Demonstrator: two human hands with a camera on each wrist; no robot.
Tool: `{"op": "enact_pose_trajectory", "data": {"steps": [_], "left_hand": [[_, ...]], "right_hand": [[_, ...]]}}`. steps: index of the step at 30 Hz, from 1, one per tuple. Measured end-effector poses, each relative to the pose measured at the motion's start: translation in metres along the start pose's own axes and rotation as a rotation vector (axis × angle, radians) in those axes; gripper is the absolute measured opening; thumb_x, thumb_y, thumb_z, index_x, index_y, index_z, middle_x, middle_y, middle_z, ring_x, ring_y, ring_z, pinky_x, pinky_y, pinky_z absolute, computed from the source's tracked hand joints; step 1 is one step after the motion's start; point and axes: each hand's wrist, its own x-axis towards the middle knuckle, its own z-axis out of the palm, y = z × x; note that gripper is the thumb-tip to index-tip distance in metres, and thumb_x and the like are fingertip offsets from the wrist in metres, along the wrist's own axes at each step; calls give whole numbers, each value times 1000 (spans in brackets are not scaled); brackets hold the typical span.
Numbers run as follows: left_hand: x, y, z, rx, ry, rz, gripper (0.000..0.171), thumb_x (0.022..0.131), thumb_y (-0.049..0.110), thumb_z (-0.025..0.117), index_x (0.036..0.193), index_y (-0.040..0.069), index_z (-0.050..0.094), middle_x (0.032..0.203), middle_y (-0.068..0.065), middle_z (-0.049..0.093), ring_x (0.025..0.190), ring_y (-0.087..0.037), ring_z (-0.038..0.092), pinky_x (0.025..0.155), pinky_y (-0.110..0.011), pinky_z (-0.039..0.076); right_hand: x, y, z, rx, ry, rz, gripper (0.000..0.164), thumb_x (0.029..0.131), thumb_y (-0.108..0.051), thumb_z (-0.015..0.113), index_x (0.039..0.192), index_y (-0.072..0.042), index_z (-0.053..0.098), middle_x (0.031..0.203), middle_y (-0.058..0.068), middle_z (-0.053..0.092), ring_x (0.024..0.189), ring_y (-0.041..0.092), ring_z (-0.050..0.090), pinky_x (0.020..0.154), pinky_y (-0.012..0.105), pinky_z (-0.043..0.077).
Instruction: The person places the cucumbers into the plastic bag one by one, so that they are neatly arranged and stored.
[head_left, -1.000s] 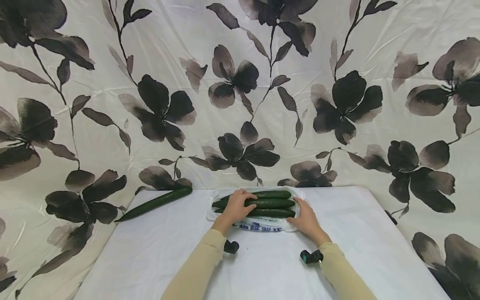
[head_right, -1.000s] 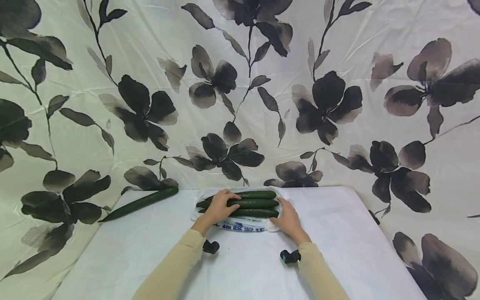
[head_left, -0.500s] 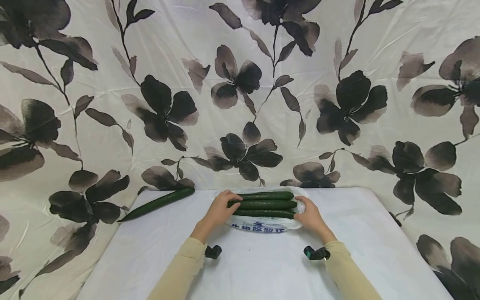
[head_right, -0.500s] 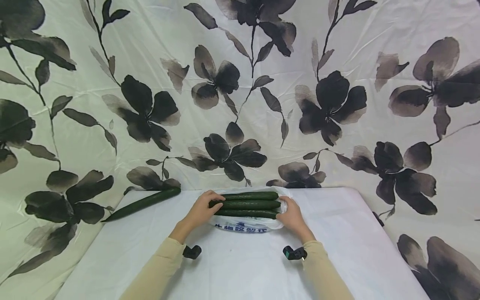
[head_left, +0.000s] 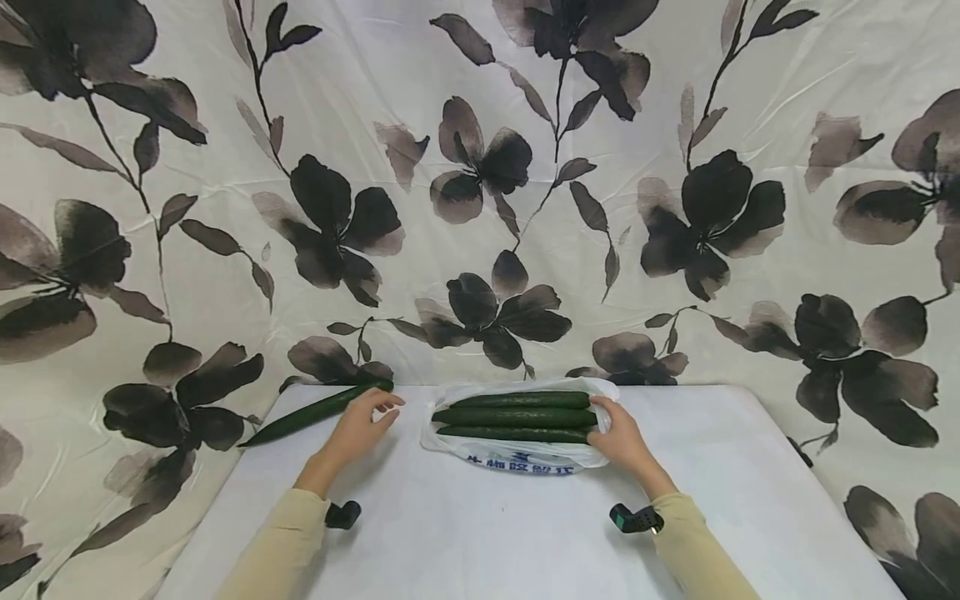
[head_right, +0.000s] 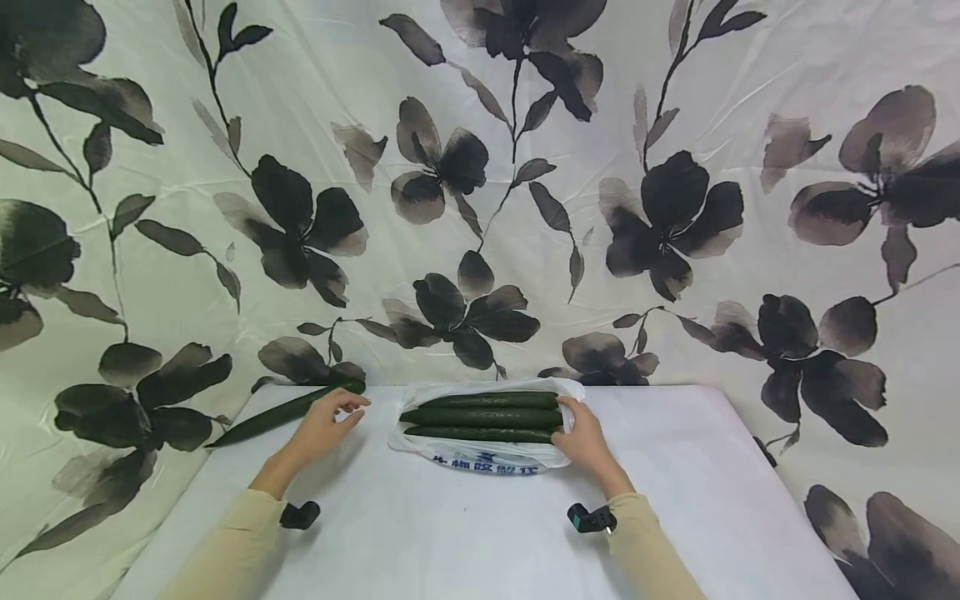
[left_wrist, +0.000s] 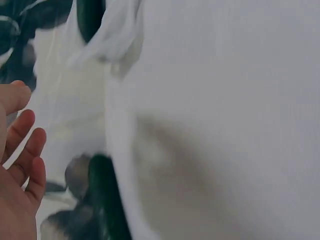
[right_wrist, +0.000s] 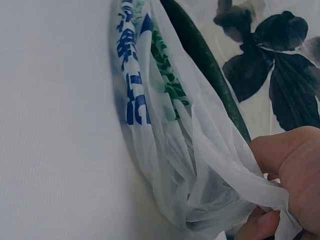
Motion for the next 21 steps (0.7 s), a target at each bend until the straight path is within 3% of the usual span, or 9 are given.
{"op": "enact_pose_trajectory", "data": {"steps": [4, 11, 17, 21], "left_hand": [[-5, -18, -39, 75, -35, -67, 22, 93, 8, 66, 115, 8, 69, 101, -6, 60, 94, -26, 57, 81, -47, 48], [4, -46, -91, 178, -128, -114, 27, 94, 10, 63, 121, 3, 64, 110, -17, 59, 100, -36, 56, 81, -51, 48], [5, -68, -118, 237, -190, -193, 33, 94, 11, 63, 125, -1, 60, 117, -24, 58, 105, -43, 55, 84, -57, 47], [1, -79, -125, 254, -238, -207, 37, 93, 11, 64, 127, -2, 58, 120, -26, 58, 109, -46, 53, 85, -57, 46]], "right_hand": [[-5, 3, 7, -30, -12, -20, 65, 77, -2, 67, 139, 0, 47, 136, 28, 47, 127, 46, 42, 101, 60, 35], [-12, 5, 5, -107, 13, -12, 67, 80, -7, 73, 140, 0, 45, 138, 27, 47, 127, 47, 41, 101, 61, 35], [-14, 10, 8, -169, 10, -36, 68, 80, -13, 76, 139, 2, 44, 136, 29, 47, 125, 49, 42, 100, 61, 36], [-14, 11, 11, -174, 18, -30, 71, 79, -12, 78, 139, 4, 44, 135, 31, 47, 125, 51, 41, 99, 63, 35]]}}
